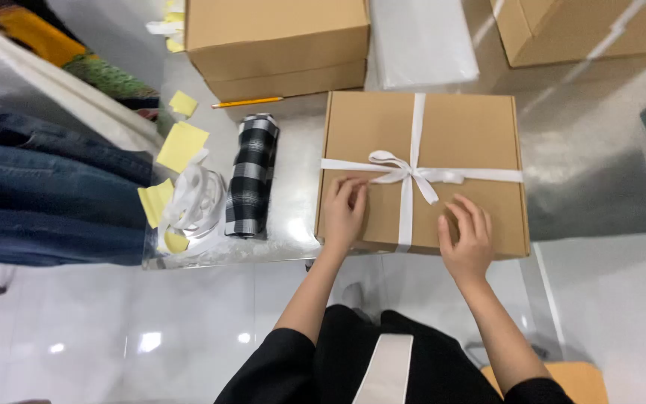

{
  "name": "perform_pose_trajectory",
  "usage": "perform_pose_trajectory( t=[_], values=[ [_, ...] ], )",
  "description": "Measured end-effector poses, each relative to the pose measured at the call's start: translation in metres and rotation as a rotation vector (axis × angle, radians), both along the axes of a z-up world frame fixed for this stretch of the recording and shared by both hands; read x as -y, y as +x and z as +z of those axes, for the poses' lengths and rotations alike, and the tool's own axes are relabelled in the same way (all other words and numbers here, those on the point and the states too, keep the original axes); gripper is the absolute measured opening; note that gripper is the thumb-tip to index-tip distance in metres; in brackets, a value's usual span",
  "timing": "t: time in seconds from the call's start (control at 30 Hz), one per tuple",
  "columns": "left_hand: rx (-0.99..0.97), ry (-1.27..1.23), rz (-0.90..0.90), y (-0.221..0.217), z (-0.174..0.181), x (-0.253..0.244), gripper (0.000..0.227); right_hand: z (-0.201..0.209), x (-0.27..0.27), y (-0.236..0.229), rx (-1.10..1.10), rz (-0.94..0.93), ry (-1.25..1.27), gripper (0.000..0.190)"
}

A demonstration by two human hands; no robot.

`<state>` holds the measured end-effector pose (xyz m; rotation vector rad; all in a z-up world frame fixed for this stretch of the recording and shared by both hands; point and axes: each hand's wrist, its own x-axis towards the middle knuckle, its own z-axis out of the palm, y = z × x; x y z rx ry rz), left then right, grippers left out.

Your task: Packaging a garment into a plastic bag and placing it inside a cardboard box.

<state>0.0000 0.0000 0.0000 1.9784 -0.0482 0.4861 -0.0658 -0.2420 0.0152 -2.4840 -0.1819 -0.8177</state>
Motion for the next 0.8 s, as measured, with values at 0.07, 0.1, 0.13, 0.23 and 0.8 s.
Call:
perform_pose_trajectory(
  t=[0.07, 0.1, 0.13, 0.23, 0.8],
  values=[
    [-0.004, 0.001, 0.039, -0.001, -0.006, -0.002, 0.012, -0.003, 0.007, 0.013, 0.016, 0.042, -0.006, 0.022],
    [-0.045, 0.004, 0.037, -0.014, -0.012, -0.003, 0.013, -0.007, 0.01, 0.008, -0.003, 0.042, -0.008, 0.022],
    [-0.049, 0.005, 0.079, -0.021, -0.003, -0.003, 0.013, 0.0, 0.008, 0.009, -0.007, 0.084, -0.006, 0.022],
    [-0.167, -0.134, 0.088, -0.039, 0.02, -0.007, 0.013, 0.019, 0.004, 0.016, -0.095, 0.137, 0.167, 0.024],
    [-0.142, -0.146, 0.55, -0.069, 0.03, -0.209, 0.017, 0.066, -0.179, 0.089, -0.257, 0.675, 0.293, 0.015]
  ],
)
